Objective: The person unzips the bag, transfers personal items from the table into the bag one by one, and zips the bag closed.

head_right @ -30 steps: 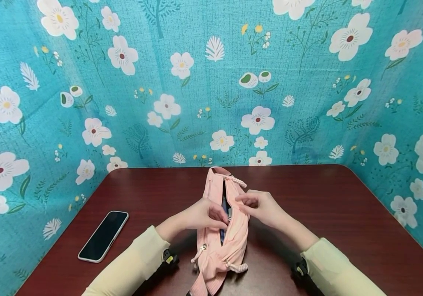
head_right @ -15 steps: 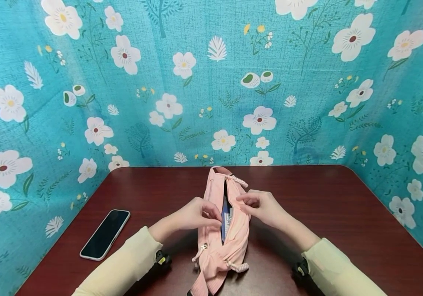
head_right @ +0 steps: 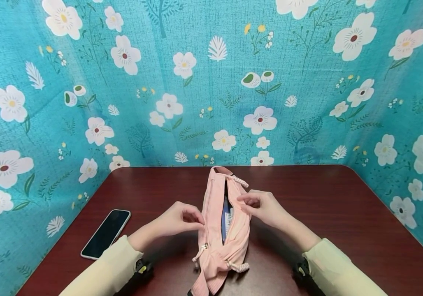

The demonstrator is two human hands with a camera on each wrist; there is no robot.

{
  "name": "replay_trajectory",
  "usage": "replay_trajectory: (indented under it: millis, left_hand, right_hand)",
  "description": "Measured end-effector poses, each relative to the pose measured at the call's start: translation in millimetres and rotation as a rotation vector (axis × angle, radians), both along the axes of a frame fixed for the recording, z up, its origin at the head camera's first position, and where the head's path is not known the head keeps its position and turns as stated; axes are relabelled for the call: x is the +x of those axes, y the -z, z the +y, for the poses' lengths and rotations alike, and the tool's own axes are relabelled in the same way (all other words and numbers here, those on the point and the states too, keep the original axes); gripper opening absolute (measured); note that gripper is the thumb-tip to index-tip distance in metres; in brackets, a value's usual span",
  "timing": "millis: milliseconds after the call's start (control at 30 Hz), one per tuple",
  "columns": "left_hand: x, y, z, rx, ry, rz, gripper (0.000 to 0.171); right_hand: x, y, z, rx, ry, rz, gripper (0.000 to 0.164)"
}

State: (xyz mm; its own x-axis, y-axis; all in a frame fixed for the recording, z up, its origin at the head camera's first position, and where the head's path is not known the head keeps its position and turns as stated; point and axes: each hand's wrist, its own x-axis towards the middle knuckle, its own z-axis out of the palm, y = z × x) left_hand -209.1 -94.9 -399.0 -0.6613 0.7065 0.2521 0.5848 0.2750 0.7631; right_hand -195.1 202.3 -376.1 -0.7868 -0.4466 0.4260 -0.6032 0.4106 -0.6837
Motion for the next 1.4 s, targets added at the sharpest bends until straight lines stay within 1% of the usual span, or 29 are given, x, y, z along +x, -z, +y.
replay_trajectory:
  millis: [133,233,367,500,633,867,1067,1167,1333,1400]
  left_hand:
    - [3.2,2.4,-15.7,-0.003,-0.034,-0.008,0.005]
    - [5.3,3.0,-27.8,-0.014,-0.063,0.001,0.005]
    - [8.2,4.1,-43.3,-0.036,-0.117,0.009,0.005]
    - [13.0,3.7,-58.7,-0.05,-0.174,-0.019,0.004]
    - [17.4,1.9,-74.6,-0.046,-0.227,-0.05,0.007]
    - [19.2,3.3,-104.2,-0.053,-0.294,-0.022,0.011]
    - [22.5,6.6,-128.1,-0.095,-0.355,-0.036,0.013]
    - [25.5,7.6,-138.3,-0.12,-0.388,-0.017,0.014]
    - [30.1,8.2,-154.2,-0.159,-0.441,0.038,0.015]
    - [31.5,8.4,-160.3,-0.16,-0.452,0.037,0.016]
  right_hand:
    - [0.4,-0.6,-0.6,0.004,0.002,-0.008,0.024]
    - [0.6,-0.6,-1.0,0.002,0.006,-0.007,0.024]
    - [0.9,0.1,-1.2,-0.007,0.004,-0.002,0.024]
    - [0.9,1.2,-0.9,-0.014,-0.002,0.003,0.024]
    - [0.5,2.0,-0.1,-0.012,-0.002,0.007,0.024]
    - [0.0,1.7,0.3,-0.009,-0.001,0.003,0.024]
    - [0.3,1.0,-0.2,-0.007,0.001,0.007,0.024]
    - [0.2,1.5,-0.5,-0.008,-0.002,0.006,0.024]
    - [-0.2,2.4,-0.9,-0.007,0.0,-0.001,0.024]
    - [-0.1,2.5,-0.8,-0.007,0.001,0.0,0.024]
